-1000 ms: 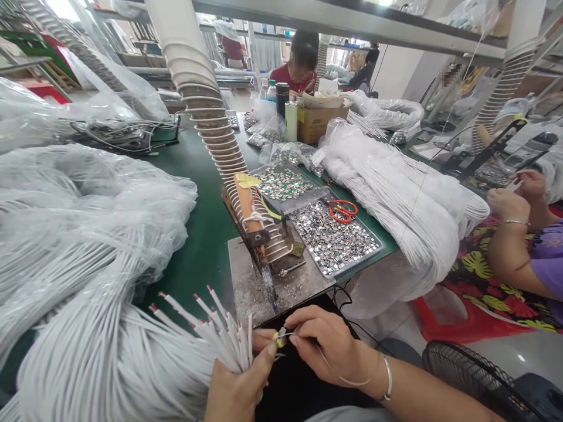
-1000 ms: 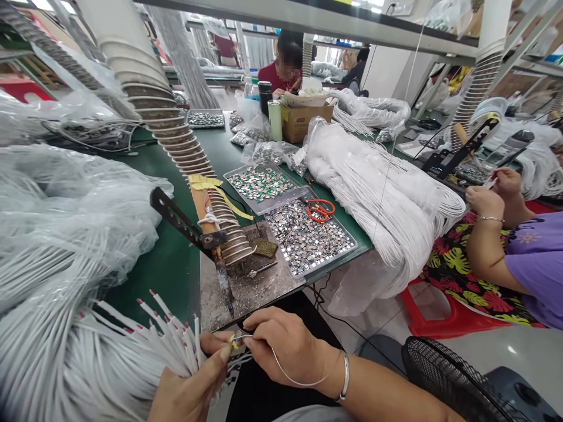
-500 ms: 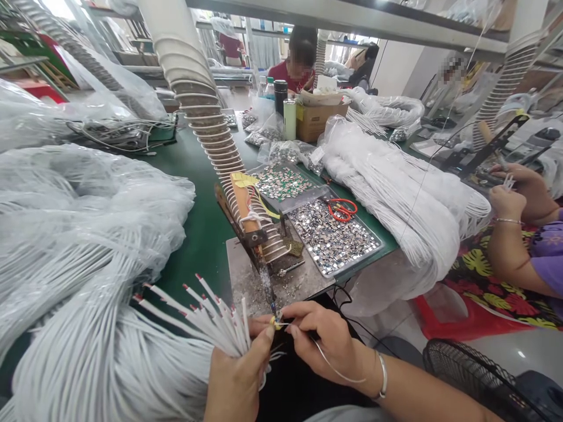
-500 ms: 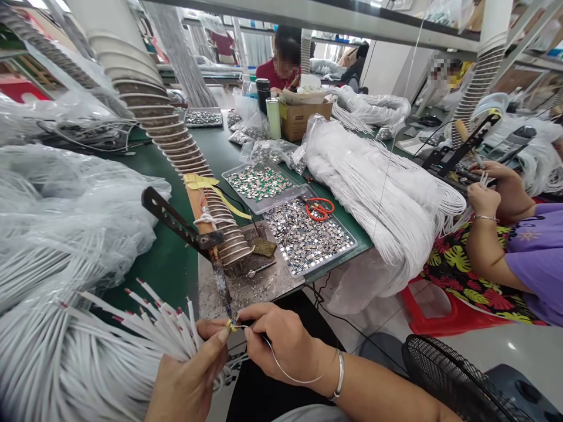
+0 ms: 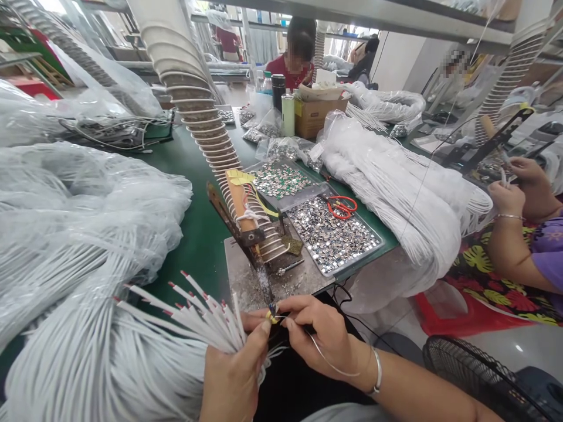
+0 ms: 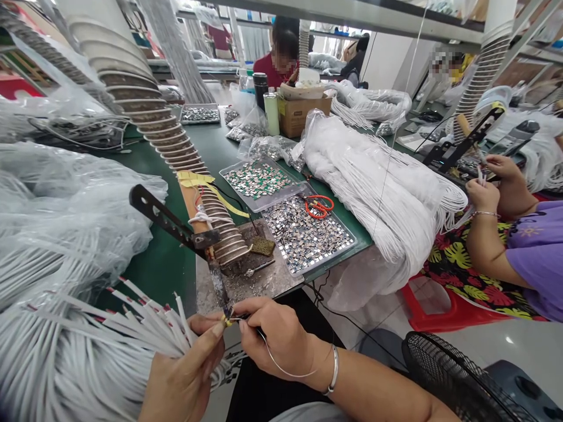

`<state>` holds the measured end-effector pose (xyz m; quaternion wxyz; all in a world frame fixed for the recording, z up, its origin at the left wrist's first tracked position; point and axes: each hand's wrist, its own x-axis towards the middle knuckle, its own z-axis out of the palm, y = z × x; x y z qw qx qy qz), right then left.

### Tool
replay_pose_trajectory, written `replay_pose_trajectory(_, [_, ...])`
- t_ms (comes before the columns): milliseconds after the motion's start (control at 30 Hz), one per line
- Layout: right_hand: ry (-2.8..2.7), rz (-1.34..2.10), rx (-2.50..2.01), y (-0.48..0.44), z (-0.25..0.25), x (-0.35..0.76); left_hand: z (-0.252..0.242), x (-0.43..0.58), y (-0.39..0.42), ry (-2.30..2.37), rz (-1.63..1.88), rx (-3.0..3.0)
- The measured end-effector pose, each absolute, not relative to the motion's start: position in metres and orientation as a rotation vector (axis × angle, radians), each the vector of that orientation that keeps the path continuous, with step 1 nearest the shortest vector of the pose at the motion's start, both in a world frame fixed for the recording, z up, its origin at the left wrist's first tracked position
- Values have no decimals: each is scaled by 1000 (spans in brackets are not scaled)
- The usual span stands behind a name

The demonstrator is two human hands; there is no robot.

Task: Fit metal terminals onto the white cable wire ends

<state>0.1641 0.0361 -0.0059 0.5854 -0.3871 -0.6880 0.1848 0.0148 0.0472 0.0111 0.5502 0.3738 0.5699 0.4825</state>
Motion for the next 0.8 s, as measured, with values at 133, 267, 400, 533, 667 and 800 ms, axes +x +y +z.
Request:
replay_pose_trajectory(133, [-1606, 440, -906, 35, -2, 164, 5, 11, 46, 1339, 1159, 898])
replay_pose_trajectory(267, [-1631, 437, -917, 35, -3, 166, 3, 11, 47, 1334, 1165, 902])
replay_pose_trajectory(400, [-1626, 454, -921, 35, -11, 166, 3, 16, 47, 1386, 1158, 880])
replay_pose_trajectory(533, [-1628, 471, -930, 33, -16, 167, 0, 17, 45, 1417, 1156, 875])
replay_pose_trajectory(667, [-1639, 490, -951, 31, -13, 169, -4, 13, 41, 1425, 1115, 975])
replay_pose_trajectory(800, [-1646, 574, -992, 32, -9, 167, -8, 8, 34, 1393, 1058, 1087])
